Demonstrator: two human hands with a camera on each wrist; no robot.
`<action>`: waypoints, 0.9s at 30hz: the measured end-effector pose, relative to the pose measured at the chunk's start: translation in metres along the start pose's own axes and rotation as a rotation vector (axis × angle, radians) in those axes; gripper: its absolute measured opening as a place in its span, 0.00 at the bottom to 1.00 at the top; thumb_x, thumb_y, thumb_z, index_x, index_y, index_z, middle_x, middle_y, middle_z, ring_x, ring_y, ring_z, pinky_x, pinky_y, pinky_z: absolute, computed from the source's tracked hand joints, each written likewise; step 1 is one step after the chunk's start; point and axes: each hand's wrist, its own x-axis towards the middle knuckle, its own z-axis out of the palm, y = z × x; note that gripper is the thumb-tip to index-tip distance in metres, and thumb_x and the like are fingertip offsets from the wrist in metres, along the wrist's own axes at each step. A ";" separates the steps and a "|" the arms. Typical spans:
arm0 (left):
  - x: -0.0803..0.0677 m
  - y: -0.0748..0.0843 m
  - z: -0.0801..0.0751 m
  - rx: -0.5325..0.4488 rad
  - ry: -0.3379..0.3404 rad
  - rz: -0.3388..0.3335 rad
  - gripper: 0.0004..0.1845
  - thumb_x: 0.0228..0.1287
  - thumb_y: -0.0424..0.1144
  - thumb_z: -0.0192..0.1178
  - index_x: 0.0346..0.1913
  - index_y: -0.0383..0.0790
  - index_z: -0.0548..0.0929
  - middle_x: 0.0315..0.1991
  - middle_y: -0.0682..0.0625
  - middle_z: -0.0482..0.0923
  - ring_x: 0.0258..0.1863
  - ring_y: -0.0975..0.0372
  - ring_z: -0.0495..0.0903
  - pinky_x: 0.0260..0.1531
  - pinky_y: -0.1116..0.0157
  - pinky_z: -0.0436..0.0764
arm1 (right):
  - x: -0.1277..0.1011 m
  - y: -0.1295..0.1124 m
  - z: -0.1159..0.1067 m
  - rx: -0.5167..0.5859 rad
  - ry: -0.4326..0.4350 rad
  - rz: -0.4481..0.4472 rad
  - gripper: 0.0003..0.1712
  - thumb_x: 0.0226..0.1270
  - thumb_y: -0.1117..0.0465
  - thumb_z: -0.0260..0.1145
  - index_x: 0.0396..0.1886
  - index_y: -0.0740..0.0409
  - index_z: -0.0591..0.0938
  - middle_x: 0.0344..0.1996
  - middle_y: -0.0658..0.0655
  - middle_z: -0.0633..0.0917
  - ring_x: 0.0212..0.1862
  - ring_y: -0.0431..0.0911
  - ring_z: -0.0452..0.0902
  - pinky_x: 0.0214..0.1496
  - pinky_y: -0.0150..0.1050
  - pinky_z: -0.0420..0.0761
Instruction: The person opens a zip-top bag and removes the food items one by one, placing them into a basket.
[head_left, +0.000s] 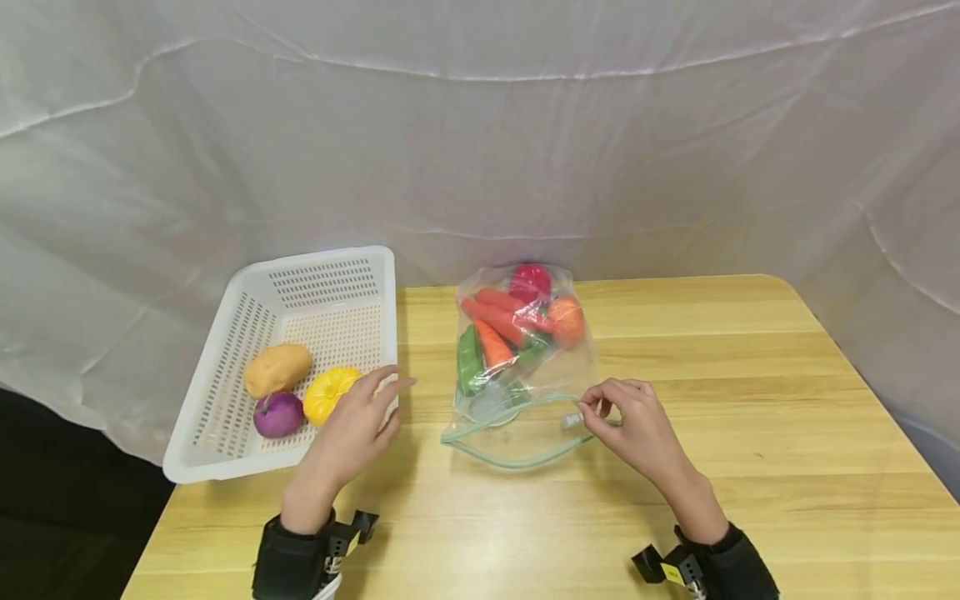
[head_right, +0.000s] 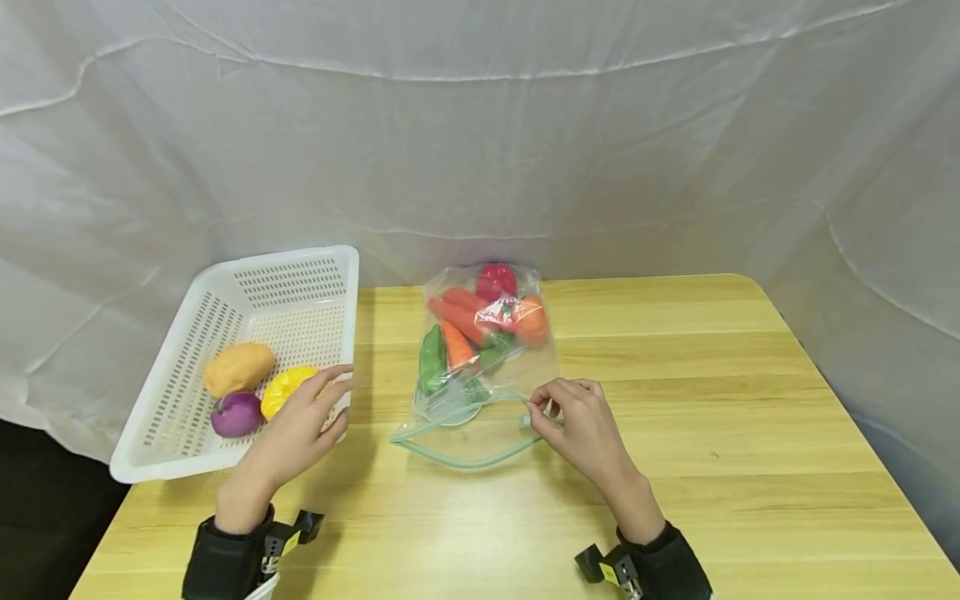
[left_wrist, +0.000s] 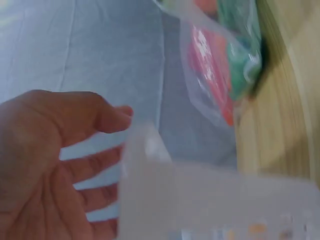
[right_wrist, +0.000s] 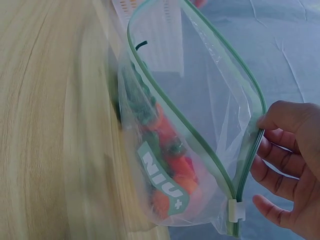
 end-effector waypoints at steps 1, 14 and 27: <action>0.003 0.005 0.002 -0.017 0.037 0.054 0.19 0.55 0.28 0.58 0.52 0.37 0.78 0.56 0.38 0.74 0.53 0.46 0.75 0.51 0.48 0.76 | 0.000 0.000 0.000 -0.001 0.000 0.000 0.08 0.47 0.67 0.71 0.25 0.52 0.80 0.20 0.45 0.80 0.24 0.37 0.71 0.43 0.43 0.71; 0.026 0.102 0.059 -0.076 -0.232 0.425 0.18 0.62 0.36 0.54 0.56 0.45 0.78 0.56 0.50 0.76 0.56 0.61 0.75 0.57 0.64 0.75 | 0.001 -0.002 0.000 0.015 0.011 -0.020 0.08 0.47 0.67 0.71 0.25 0.53 0.80 0.20 0.46 0.81 0.24 0.37 0.71 0.43 0.42 0.71; 0.079 0.095 0.101 0.056 -0.187 -0.056 0.29 0.56 0.38 0.59 0.62 0.37 0.69 0.58 0.38 0.70 0.56 0.49 0.73 0.56 0.55 0.74 | 0.002 -0.004 0.000 0.011 0.001 -0.019 0.08 0.47 0.67 0.70 0.24 0.52 0.79 0.19 0.44 0.79 0.25 0.37 0.71 0.42 0.40 0.70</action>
